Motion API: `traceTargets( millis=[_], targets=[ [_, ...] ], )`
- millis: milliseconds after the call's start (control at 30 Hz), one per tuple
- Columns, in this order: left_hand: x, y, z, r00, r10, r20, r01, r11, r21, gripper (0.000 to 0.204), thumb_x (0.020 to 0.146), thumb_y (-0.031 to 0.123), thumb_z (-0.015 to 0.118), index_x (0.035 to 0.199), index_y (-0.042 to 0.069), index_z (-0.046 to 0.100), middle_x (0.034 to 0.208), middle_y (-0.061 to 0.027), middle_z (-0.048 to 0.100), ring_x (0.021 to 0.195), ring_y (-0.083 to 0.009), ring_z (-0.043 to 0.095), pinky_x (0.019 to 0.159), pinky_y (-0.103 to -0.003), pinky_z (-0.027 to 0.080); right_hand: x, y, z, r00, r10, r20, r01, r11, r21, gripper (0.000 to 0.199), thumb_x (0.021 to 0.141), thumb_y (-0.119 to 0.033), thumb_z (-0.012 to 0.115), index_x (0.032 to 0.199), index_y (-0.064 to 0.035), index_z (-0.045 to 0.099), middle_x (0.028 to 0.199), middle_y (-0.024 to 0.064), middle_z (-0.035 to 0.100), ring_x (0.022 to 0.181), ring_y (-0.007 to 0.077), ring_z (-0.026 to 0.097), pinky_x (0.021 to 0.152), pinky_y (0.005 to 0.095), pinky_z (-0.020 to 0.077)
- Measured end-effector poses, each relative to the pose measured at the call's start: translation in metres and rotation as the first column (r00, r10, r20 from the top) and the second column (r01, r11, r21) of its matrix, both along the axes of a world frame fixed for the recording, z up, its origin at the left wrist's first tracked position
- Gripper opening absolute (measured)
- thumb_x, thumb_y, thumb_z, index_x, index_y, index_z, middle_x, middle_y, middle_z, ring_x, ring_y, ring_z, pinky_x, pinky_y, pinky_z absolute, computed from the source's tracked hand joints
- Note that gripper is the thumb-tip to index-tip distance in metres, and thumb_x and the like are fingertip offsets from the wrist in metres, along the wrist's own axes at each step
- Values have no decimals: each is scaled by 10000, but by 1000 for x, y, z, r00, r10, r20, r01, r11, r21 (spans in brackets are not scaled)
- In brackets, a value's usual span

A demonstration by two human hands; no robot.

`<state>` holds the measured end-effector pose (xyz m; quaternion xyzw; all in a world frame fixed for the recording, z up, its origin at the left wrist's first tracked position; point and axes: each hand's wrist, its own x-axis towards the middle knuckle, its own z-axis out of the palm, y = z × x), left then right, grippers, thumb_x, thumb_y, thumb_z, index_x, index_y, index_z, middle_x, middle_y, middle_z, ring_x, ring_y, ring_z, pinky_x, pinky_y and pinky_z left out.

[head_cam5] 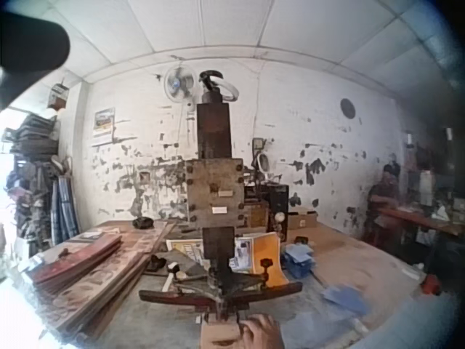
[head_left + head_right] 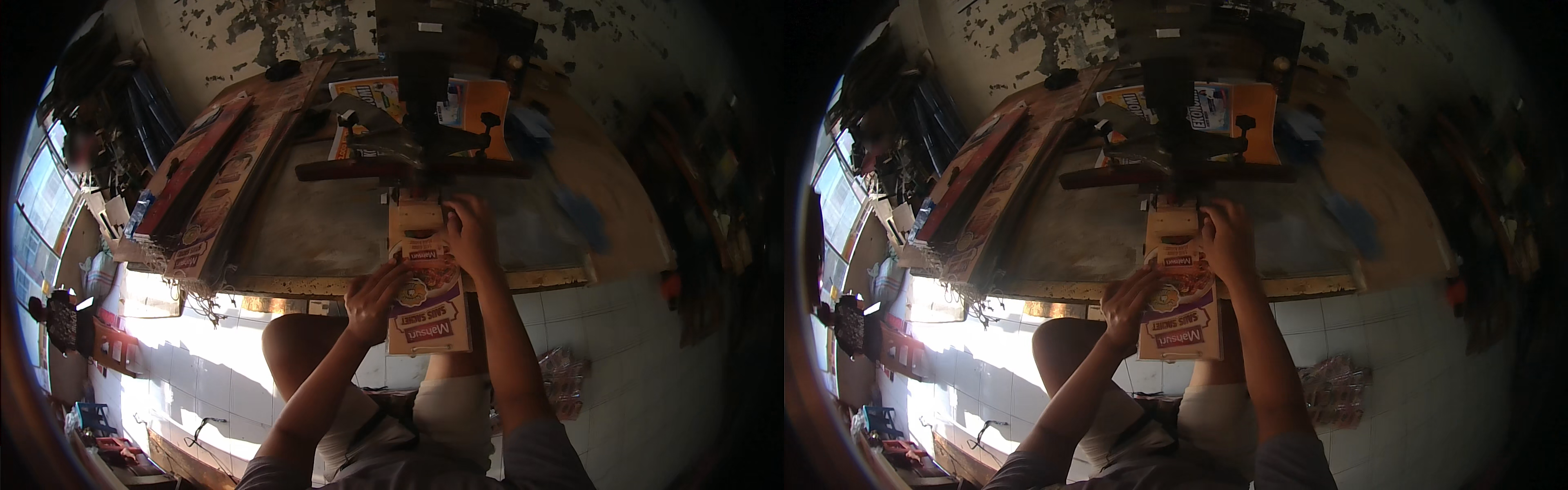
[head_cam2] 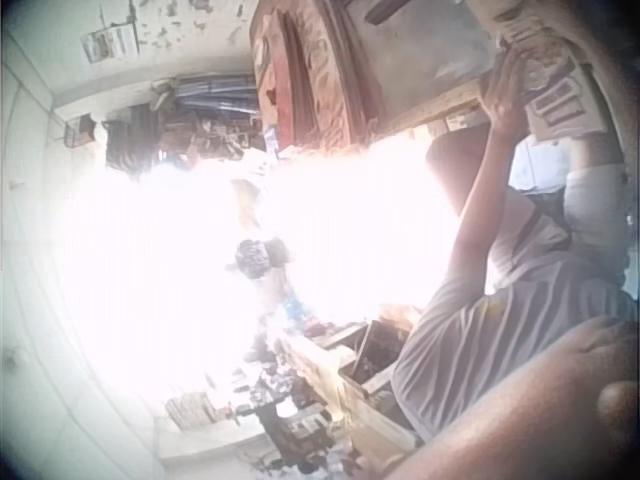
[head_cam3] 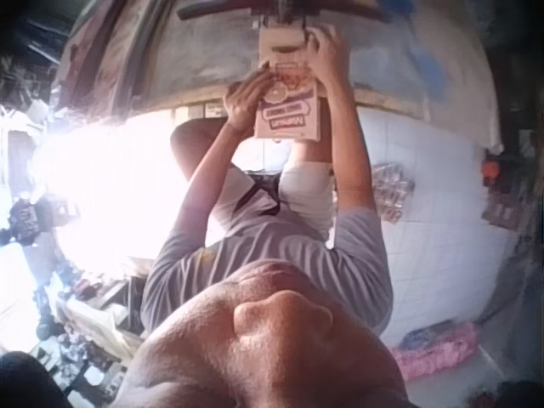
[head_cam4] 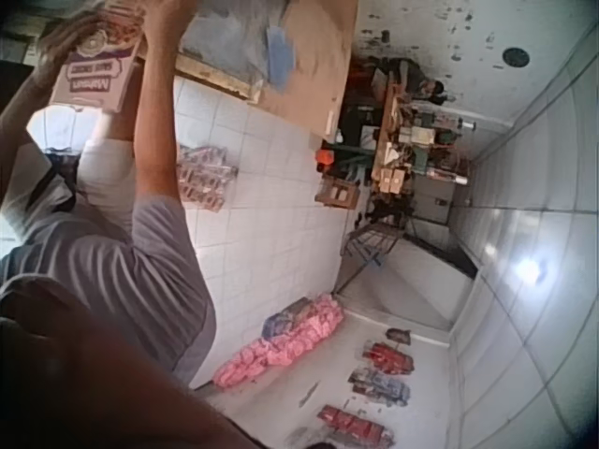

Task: The person applies adhesive to the edges of a plastic film and then presses a small wooden block onto the film while it is positioned on a workbench.

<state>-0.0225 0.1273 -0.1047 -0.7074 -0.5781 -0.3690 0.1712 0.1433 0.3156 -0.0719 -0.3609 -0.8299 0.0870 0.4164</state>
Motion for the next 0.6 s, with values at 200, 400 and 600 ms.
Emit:
traceTargets(
  millis=[200,400,600],
  targets=[
    [-3,-1,-5,1000,-10,17,10,1000,20,483,796,233,718,1270,151,677,1375,-2,673,1297,-171,625,914,-356,463,-4,-21,25,967,251,41,-254,962,98,298,936,-157,715,1214,-55,680,1247,123,605,1183,331,592,1011,445,485],
    [-2,-2,0,998,-23,58,20,998,57,359,823,231,711,1171,142,713,1323,-25,707,1261,-176,654,868,-351,482,-7,-21,22,965,262,16,-261,964,-54,344,903,-123,738,1242,-103,680,1295,101,605,1202,340,595,1014,445,502],
    [-6,-2,-12,997,-54,61,51,998,39,573,765,243,743,1320,141,649,1408,-15,644,1353,-167,577,935,-369,456,-9,-24,23,965,259,35,-256,965,-56,347,904,-112,737,1245,-89,672,1292,101,607,1197,329,601,996,431,511]
  ],
)
